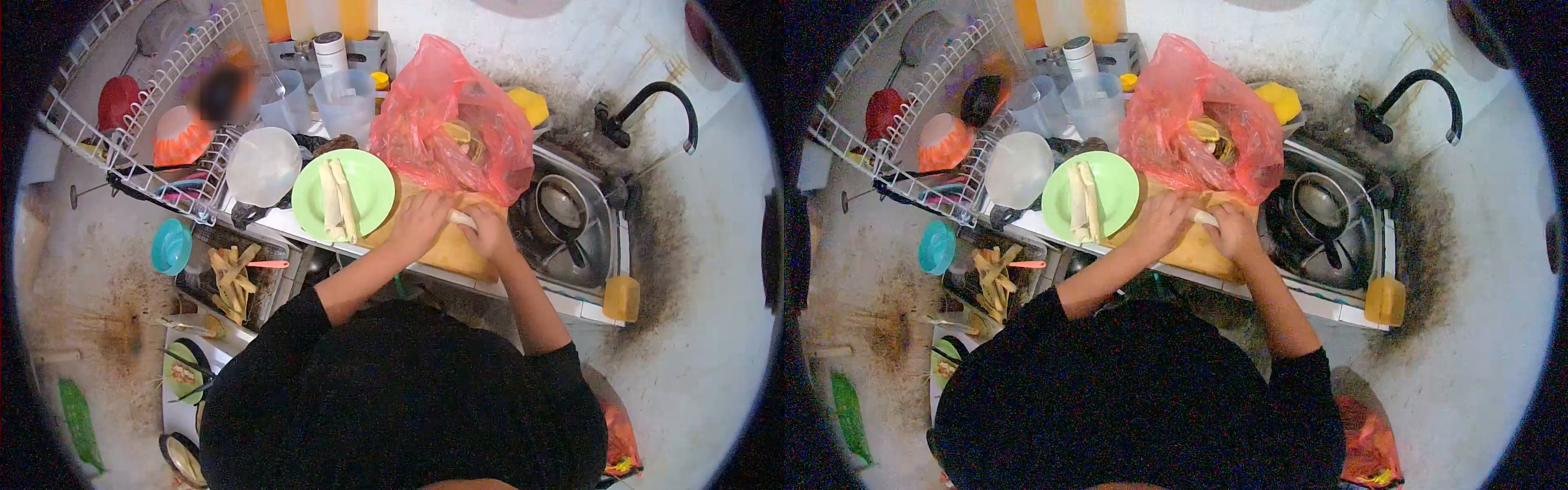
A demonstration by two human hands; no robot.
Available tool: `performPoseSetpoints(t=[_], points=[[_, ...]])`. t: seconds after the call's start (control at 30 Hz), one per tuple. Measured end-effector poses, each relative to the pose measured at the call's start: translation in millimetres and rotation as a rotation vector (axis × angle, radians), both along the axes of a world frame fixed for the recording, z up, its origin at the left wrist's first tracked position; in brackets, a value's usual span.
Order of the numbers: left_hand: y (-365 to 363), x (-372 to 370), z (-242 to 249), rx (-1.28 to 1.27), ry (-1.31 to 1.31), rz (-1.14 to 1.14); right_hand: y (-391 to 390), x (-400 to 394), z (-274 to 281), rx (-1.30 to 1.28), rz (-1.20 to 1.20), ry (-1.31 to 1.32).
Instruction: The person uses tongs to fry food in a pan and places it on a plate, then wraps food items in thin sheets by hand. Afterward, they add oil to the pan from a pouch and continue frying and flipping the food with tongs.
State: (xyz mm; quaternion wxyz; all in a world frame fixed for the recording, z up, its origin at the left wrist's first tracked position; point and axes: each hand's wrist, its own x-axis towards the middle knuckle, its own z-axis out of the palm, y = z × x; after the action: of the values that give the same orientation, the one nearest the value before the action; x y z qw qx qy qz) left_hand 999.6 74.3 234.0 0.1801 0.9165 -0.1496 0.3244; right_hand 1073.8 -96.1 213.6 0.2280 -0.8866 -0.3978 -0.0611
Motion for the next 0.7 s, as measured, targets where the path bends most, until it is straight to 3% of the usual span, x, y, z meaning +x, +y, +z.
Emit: performPoseSetpoints(t=[0.1,0.2,0.3,0.4,0.5,0.6,0.7], points=[[-10.5,-8.5,16.1,-0.359,-0.172,0.131,-1.3,-0.1,-11.8,0.381,-0.069,0.381],[-23.2,-8.3,-1.0,-0.986,0.315,0.122,3.4,-14.7,-2.8,0.693,-0.004,0.887],[-22.5,-3.7,-16.1,-1.623,0.691,-0.246,10.3,-27.5,4.1,0.757,0.107,1.020],[-22.5,-8.0,-6.8,-1.631,0.609,-0.199,18.4,-44.5,25.3,0.851,0.015,1.078],[-18.8,-12.9,0.4,-1.605,0.570,-0.127,21.4,-47.8,19.0,1.081,-0.035,1.337],[-17.6,-13.0,2.0,-1.632,0.633,-0.084,28.8,-54.8,20.6,1.125,-0.038,1.257],[-15.3,-11.3,-2.6,-1.512,0.515,-0.154,26.3,-51.5,16.3,1.246,0.005,1.463]])
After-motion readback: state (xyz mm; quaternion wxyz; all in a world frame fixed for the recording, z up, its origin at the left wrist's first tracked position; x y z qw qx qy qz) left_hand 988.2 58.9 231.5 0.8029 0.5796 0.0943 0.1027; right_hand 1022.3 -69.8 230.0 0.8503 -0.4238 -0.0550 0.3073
